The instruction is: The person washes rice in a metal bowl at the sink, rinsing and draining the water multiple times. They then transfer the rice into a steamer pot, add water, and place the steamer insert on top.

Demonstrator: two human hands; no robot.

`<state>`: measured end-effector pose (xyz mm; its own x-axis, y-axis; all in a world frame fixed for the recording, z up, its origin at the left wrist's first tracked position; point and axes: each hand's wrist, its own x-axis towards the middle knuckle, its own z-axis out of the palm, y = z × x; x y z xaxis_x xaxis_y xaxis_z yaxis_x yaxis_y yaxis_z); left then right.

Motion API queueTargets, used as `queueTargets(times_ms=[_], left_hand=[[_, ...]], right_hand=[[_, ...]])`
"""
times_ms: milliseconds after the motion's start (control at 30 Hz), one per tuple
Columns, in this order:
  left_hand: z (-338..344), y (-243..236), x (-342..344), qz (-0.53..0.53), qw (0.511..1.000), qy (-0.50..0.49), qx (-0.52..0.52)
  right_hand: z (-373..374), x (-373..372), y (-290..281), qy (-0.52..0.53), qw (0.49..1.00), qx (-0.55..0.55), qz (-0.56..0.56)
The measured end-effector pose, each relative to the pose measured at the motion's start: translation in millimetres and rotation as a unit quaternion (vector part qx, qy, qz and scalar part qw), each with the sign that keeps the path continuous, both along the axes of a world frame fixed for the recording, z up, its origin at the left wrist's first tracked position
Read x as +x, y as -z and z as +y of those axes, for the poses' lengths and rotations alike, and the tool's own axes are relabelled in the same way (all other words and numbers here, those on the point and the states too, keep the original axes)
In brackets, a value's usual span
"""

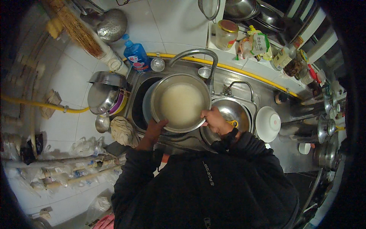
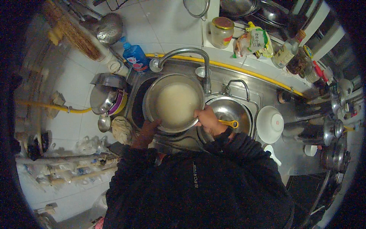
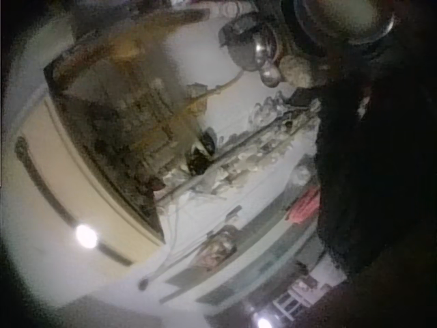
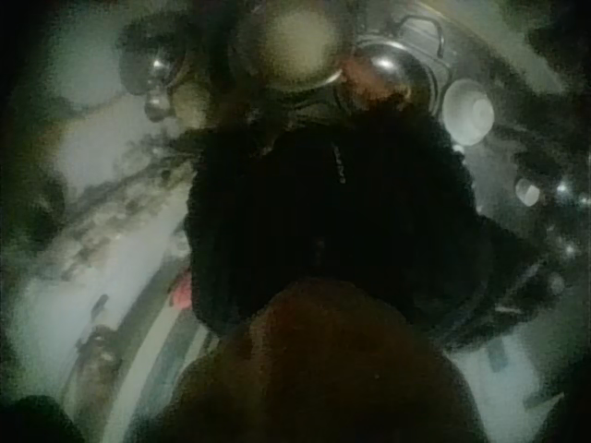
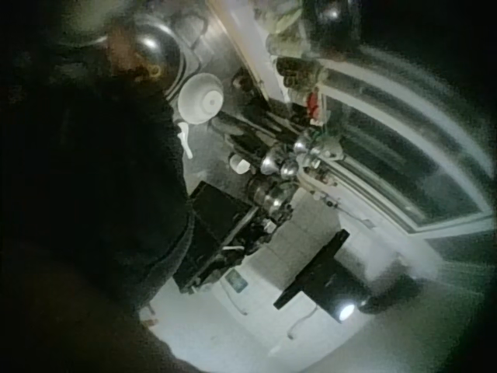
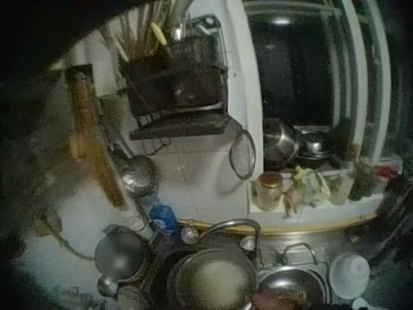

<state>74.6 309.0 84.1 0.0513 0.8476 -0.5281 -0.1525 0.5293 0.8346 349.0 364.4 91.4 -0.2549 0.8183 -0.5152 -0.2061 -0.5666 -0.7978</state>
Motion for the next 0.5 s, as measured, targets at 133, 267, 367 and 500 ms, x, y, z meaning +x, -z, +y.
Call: queueTargets(times_ms=[133,267,367,500], left_hand=[[-5,9,1,-0.013,0.999,-0.035,-0.024],[-8,7,-2,-0.083,0.996,-0.009,0.018],[-8,5,-10,-0.031,0.999,0.026,0.034],[-14,14,-11,-0.143,0.989,-0.028,0.019]], right_hand=[[-1,2,-17,0.005,0.999,-0.012,-0.045],[0,8,-24,0.024,1.000,-0.019,0.007],[5,13,-14,-0.008,1.000,-0.011,0.008],[8,11,6,-0.028,0.997,-0.030,-0.064]])
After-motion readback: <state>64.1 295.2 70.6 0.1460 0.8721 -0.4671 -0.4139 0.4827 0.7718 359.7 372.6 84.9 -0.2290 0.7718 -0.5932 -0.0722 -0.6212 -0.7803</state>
